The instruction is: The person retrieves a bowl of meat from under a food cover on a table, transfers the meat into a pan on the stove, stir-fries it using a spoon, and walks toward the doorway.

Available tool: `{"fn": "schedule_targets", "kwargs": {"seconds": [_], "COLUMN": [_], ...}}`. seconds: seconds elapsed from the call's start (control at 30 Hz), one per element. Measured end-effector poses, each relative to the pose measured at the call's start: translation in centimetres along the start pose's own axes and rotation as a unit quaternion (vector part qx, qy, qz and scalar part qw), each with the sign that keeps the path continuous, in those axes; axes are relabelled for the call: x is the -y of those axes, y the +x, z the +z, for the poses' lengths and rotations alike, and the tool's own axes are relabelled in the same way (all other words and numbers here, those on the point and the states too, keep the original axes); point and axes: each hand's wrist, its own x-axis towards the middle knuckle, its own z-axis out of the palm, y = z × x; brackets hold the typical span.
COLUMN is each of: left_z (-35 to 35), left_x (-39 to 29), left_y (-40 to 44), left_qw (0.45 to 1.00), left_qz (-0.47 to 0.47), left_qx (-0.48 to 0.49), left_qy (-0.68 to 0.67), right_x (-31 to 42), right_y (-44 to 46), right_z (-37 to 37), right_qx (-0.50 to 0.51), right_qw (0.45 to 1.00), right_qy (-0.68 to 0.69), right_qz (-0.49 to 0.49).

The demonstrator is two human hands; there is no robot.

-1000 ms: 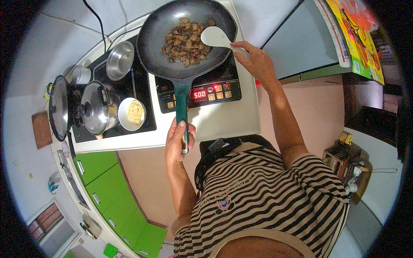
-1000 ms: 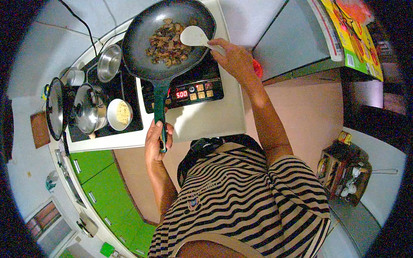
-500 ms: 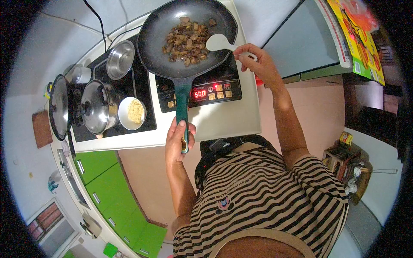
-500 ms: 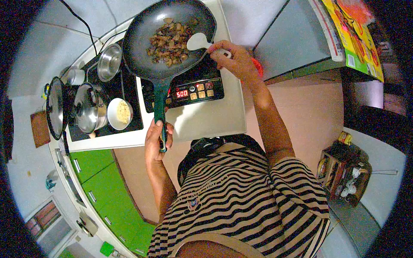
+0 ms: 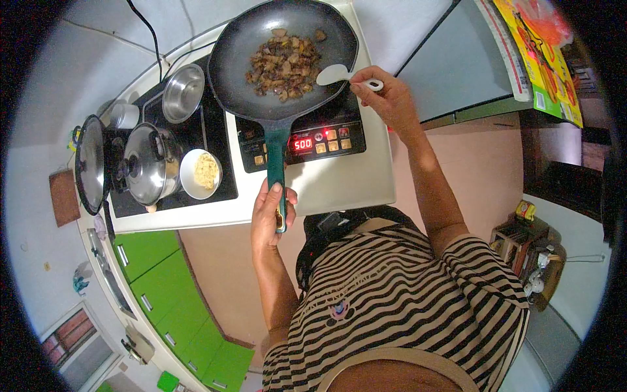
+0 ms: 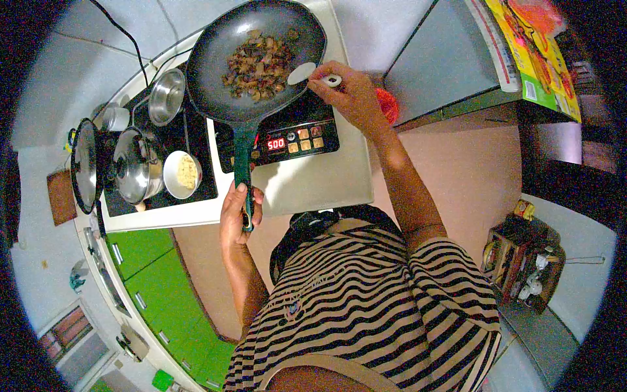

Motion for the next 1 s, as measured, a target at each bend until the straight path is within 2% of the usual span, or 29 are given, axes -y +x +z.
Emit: {"fn": "schedule_targets", "kwargs": {"seconds": [0.1,0.2,0.67,1.0], "left_z": [-0.15,-0.12,-0.25,-0.05], "left_x": [0.15,0.06,0.09,0.11], "left_y": [0.06,0.01,-0.05,-0.17], "left_qw": [1.000,1.000,1.000,1.000], "left_qz": [0.002,0.002,-0.006,0.002], "left_qx": [0.004,0.005,0.001,-0.004], "left_qy": [0.001,0.003,0.001,0.019], "right_x": [-0.12,-0.21,0.08,-0.18], "right_y": [0.03,0.02,0.00,-0.09], "right_z": [0.04,-0.05,0.54,0.65], "right_qx": [-0.013,-0.009,-0.019,-0.019], "right_qw": [1.000,0.999,0.997,0.998], "right_qy": [-0.022,-0.024,-0.076,-0.061], "right_qz": [-0.008,0.034,0.005,-0.015]}}
